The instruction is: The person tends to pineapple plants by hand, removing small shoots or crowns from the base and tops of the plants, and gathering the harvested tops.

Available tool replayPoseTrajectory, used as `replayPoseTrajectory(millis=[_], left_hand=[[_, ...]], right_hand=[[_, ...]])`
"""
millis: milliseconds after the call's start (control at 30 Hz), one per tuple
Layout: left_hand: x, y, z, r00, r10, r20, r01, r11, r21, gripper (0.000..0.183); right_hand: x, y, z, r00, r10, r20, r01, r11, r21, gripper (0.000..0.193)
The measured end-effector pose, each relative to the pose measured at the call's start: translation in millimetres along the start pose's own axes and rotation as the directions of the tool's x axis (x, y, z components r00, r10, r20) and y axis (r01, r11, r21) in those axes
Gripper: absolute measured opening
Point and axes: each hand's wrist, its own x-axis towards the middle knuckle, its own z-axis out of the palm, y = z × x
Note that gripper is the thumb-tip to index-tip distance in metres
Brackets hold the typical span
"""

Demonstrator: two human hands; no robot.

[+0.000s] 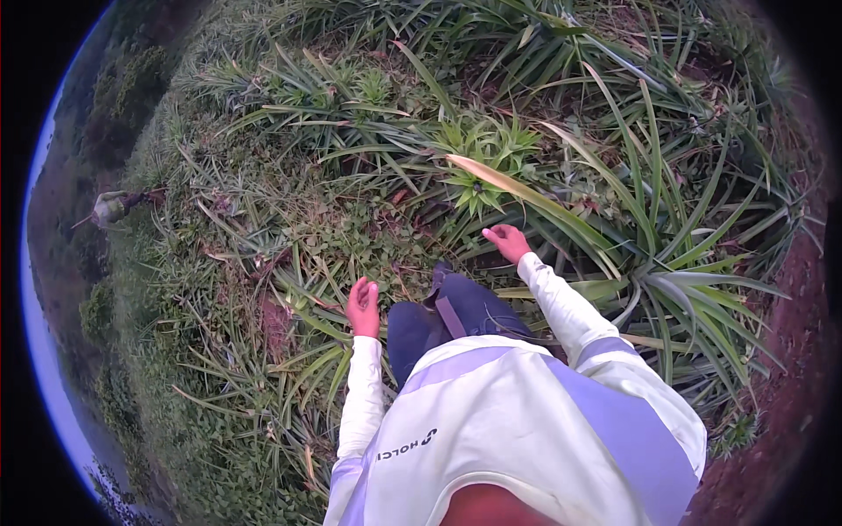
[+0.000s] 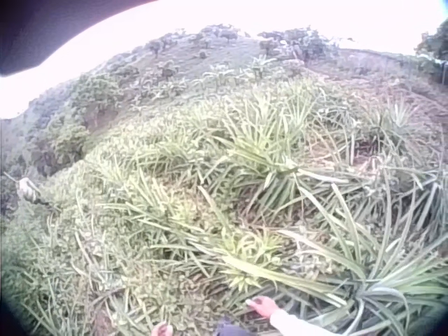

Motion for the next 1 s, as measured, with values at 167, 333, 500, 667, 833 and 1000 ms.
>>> replayPoseTrajectory(millis=[167, 333, 500, 667, 833, 1000], left_hand=[[95.3, 31.5, 31.8, 0.978, 0.072, 0.194, -0.095, 0.989, 0.112, 0.041], [162.0, 47.6, 112.6, 0.867, 0.119, 0.484, -0.217, 0.964, 0.152, 0.04], [232.3, 36.6, 178.5, 0.773, 0.094, 0.628, -0.277, 0.94, 0.2, 0.04], [260.7, 16.3, 240.9, 0.674, 0.043, 0.738, -0.324, 0.915, 0.242, 0.043], [292.4, -14.4, 267.6, 0.617, 0.125, 0.777, -0.599, 0.715, 0.361, 0.046], [296.0, -31.7, 298.4, 0.506, 0.164, 0.847, -0.722, 0.618, 0.312, 0.04]], right_hand=[[43.0, -36.0, 30.9, 0.986, 0.088, -0.143, -0.093, 0.995, -0.033, 0.078], [93.5, -16.0, 42.2, 0.914, 0.117, -0.388, -0.16, 0.984, -0.079, 0.08], [126.1, -11.1, 71.2, 0.841, 0.016, -0.541, -0.116, 0.982, -0.15, 0.078], [143.6, 12.8, 78.0, 0.816, 0.079, -0.572, -0.23, 0.953, -0.197, 0.071], [167.7, 16.2, 93.7, 0.889, 0.143, -0.435, -0.203, 0.975, -0.094, 0.058], [183.6, 42.0, 85.0, 0.901, 0.242, -0.361, -0.262, 0.965, -0.006, 0.051]])
